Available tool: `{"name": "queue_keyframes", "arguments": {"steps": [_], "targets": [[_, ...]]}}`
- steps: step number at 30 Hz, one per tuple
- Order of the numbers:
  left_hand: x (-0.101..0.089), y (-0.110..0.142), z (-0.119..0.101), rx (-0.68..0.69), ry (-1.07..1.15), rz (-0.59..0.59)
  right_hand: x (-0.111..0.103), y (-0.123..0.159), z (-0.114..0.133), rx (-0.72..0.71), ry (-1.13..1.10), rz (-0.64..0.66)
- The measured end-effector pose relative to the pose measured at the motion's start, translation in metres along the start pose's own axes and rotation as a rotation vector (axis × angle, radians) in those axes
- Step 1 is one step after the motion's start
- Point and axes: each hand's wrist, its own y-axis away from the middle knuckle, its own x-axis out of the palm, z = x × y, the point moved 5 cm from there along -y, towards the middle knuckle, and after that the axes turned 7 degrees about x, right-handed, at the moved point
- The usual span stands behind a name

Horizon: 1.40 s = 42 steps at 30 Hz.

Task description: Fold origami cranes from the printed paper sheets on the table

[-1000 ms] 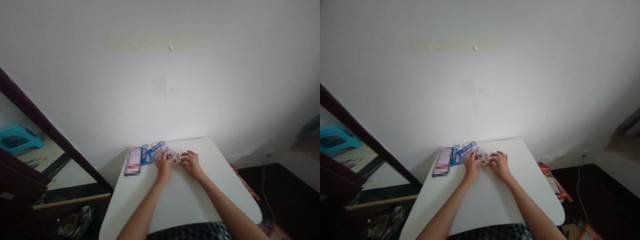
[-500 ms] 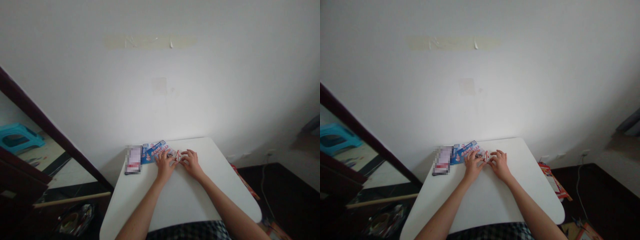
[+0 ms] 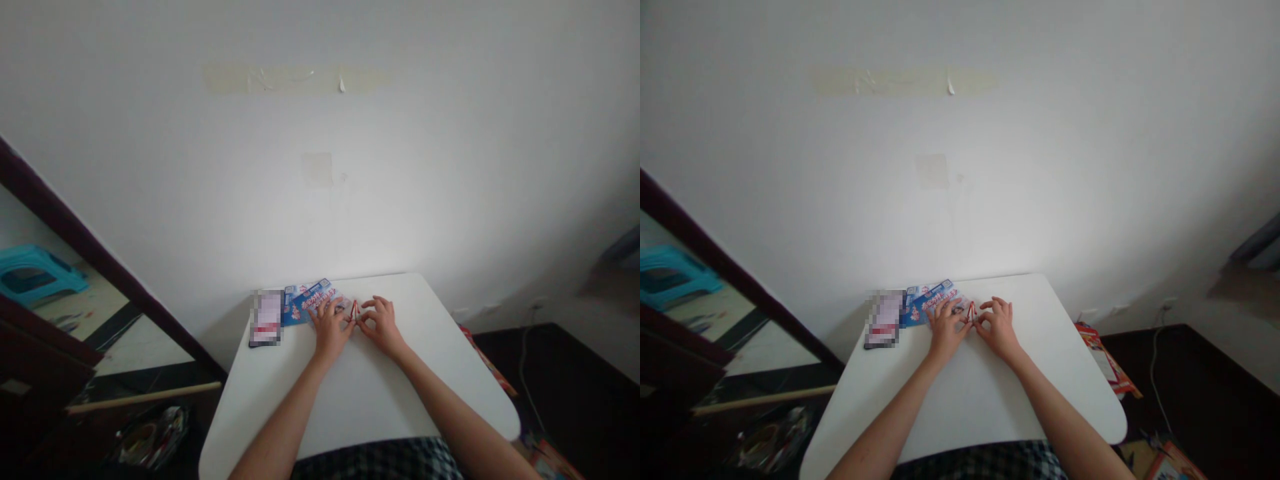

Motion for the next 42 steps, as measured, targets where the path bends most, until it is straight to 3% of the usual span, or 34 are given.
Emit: {"name": "queue_keyframes", "arguments": {"steps": [14,21,29,42], "targets": [[0.008,-0.002,0.003,-0.009,-0.024,0.034,0.011,-0.001,0.0,0.047,0.039,0.07],[0.002,-0.002,0.004,-0.039,0.002,0.011,0.0,-0.002,-0.004,0.06,-0.071,0.003],[-0.011,0.002,-0.002,-0.104,0.028,-0.117,-0.01,-0.006,-0.012,0.129,-0.169,-0.108],[0.003,0.005,-0.003,-0.094,0.039,0.002,-0.007,-0.003,-0.008,0.127,-0.147,-0.081]]}}
